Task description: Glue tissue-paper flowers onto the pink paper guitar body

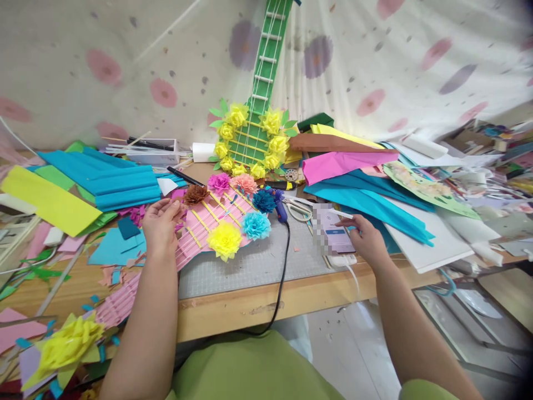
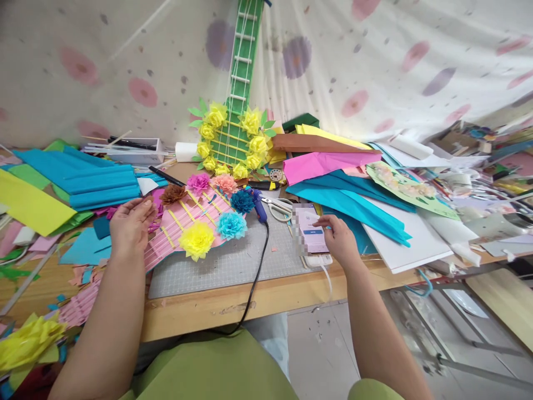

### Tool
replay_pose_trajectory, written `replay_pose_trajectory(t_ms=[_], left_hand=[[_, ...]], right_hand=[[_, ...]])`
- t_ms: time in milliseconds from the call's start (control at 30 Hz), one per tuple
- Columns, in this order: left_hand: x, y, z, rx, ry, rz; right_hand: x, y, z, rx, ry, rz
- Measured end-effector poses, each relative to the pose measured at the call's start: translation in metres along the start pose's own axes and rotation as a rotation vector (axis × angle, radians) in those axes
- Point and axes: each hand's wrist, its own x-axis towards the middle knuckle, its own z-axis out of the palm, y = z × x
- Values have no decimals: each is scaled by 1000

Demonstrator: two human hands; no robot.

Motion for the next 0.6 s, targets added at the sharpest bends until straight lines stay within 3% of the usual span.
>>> replay_pose_trajectory(t_ms=[233,400,600], left_hand=[[-6,12,-5,101,-28,-5],[-6,11,-6,149,-61,18],[-7,5,-2,148,-117,81]], right_hand=[[-5,2,0,-7,-46,-1],[0,-6,2,28,-8,17],[31,-48,40,282,-12,54]])
